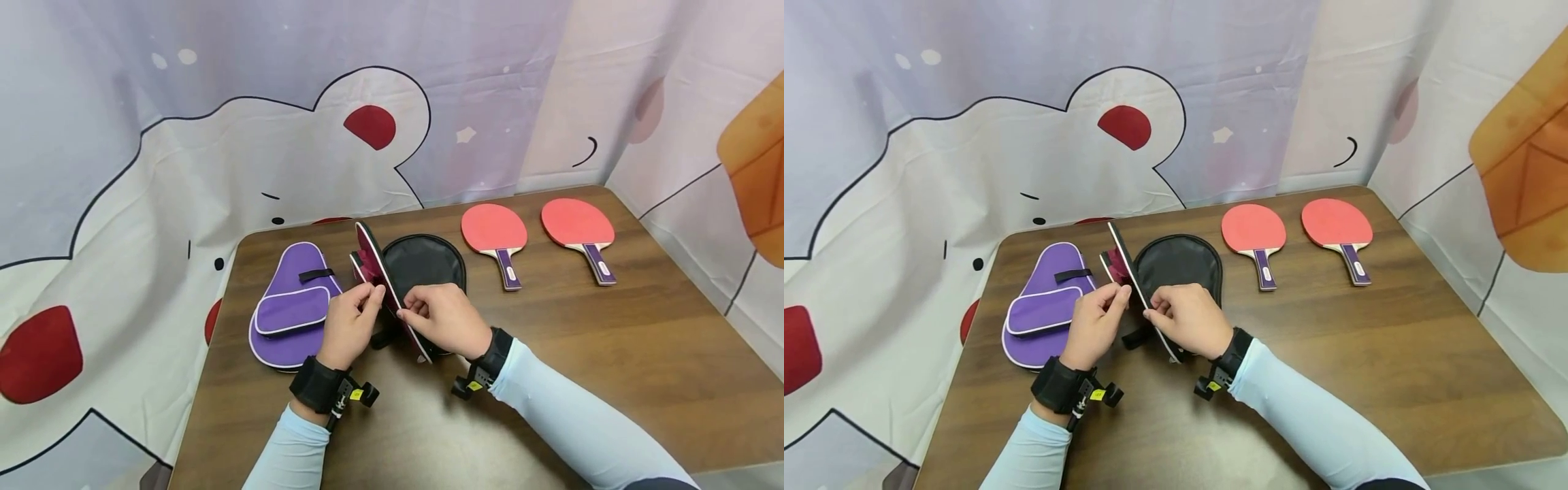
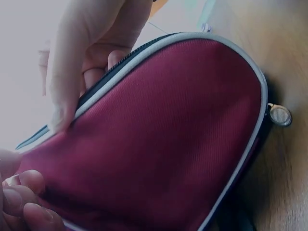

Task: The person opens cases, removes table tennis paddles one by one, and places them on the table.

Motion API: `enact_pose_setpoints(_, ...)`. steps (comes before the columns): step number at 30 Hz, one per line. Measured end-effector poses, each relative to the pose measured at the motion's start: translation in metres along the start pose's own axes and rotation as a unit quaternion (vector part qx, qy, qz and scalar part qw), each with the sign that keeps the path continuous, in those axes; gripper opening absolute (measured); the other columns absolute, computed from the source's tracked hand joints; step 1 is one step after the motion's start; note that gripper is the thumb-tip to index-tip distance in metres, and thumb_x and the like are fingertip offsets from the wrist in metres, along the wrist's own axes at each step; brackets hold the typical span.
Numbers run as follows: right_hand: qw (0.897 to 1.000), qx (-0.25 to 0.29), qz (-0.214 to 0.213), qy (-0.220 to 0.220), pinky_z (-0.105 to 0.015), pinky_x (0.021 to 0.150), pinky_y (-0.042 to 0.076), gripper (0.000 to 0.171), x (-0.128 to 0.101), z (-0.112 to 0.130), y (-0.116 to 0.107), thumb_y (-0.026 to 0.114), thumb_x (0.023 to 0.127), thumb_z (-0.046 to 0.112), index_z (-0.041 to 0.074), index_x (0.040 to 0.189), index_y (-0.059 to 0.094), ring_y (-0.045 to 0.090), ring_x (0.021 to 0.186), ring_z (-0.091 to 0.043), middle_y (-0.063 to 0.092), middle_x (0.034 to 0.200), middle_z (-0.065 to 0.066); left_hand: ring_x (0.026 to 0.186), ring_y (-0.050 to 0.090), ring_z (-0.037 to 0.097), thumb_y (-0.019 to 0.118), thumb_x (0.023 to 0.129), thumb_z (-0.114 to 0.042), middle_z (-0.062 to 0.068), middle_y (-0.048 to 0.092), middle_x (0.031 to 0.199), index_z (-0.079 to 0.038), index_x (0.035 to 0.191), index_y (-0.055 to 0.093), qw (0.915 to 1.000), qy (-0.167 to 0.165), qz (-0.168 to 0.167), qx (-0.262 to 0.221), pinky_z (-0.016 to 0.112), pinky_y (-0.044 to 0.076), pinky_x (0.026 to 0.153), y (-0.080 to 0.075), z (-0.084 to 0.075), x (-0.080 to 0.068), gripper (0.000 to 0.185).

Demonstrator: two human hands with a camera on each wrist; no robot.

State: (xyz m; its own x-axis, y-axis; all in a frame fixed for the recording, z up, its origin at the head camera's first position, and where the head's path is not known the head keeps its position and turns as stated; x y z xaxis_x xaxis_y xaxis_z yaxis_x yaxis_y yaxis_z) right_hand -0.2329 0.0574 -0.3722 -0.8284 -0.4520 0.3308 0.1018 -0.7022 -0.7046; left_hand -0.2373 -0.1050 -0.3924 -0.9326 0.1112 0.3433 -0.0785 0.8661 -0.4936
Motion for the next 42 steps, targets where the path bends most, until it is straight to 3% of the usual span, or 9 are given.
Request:
enact_pose_setpoints(14, 0.997, 0.034, -0.016, 0.066, -0.032, 0.07, 0.059, 0.012, -0.009, -0.04, -0.017, 0.084, 0.099, 0.016, 0.013, 0.09, 0.077, 0.068, 0.072, -0.006, 0.074, 0.082, 0.007, 0.053, 0.041, 0.013, 0.067, 0.112, -0.026, -0.008, 0.038, 0.059, -0.021, 0.071, 0.052, 1.0, 0.007, 0.0, -0.002, 0.028, 0.025, 0.053, -0.001, 0.003, -0.002, 0.044)
enact_pose_setpoints(28, 0.981, 0.106, -0.041, 0.155, -0.025, 0.069, 0.056, 0.012, -0.022, -0.09, -0.029, 0.082, 0.1, 0.013, 0.005, 0.095, 0.074, 0.069, 0.076, -0.016, 0.073, 0.087, -0.002, 0.052, 0.038, 0.01, 0.067, 0.111, -0.026, -0.01, 0.037, 0.059, -0.021, 0.071, 0.053, 0.9999, 0.012, -0.01, 0.006, 0.027, 0.024, 0.052, -0.003, 0.001, -0.002, 0.043)
enact_pose_setpoints(42, 0.976, 0.054, -0.045, 0.205, -0.027, 0.064, 0.051, 0.016, -0.036, -0.137, -0.033, 0.08, 0.101, 0.02, 0.006, 0.095, 0.075, 0.067, 0.07, -0.014, 0.073, 0.084, -0.001, 0.051, 0.042, 0.014, 0.069, 0.111, -0.026, -0.007, 0.04, 0.058, -0.02, 0.072, 0.057, 0.9999, -0.008, -0.003, 0.012, 0.028, 0.027, 0.052, -0.012, 0.006, -0.004, 0.041)
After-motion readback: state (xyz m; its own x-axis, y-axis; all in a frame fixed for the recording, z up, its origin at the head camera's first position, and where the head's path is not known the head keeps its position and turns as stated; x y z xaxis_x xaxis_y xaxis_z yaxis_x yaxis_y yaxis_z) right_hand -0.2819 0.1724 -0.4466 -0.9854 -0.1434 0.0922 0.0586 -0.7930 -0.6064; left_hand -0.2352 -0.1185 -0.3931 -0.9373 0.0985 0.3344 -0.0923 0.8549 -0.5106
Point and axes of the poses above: each hand's wrist, its own x-axis towards the middle knuckle, its own y-axis out of the palm, z = x × y, the point moved 10 cm from there along x, towards the middle knuckle
